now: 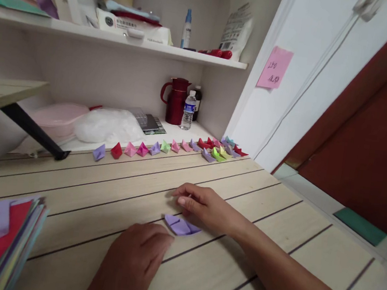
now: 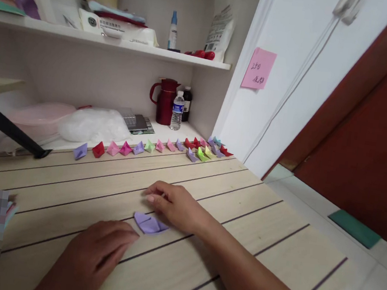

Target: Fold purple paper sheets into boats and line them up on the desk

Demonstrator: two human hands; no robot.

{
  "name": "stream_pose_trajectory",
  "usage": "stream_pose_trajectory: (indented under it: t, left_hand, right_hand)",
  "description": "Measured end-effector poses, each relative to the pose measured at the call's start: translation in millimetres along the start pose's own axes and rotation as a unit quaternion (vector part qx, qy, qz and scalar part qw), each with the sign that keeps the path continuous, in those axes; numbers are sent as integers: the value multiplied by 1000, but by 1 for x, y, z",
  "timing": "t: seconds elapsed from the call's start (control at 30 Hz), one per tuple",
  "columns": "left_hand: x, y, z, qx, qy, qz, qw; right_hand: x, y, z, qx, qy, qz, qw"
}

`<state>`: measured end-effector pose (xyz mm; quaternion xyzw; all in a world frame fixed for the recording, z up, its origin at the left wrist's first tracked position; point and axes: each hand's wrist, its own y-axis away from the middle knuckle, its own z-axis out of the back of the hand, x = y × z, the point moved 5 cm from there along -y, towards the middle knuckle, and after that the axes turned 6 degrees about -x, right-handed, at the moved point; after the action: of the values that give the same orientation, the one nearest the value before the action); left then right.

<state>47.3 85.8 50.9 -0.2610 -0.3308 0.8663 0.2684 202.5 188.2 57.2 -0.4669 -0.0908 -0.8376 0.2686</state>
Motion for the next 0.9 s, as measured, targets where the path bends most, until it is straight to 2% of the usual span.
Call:
stream_pose_trajectory:
  t: [0.07,0.13,0.27,0.37,0.43,0.67,0.9]
  left_hand:
    - [10,1,4,-34,-10,53,998]
    - [21,4,5,-50,-25,112,992]
    - [33,11,-4,-11,-39,163,986]
    - [30,11,-13,43,-46,144,988]
    - [26,9,-15,59,-48,117,990]
    - [25,7,-15,68,-47,98,992]
    - [22,7,-15,76,-44,98,991]
  right_hand:
    - [2,0,4,-14,7,9,1000]
    - [3,3,8,5,24,6,1000]
    - [1,13,16,85,78,4,993]
    - [1,18,20,129,112,0,985]
    - [0,18,18,138,126,-6,982]
    - [1,12,-1,106,102,56,988]
    - [9,10,3,64,95,145,983]
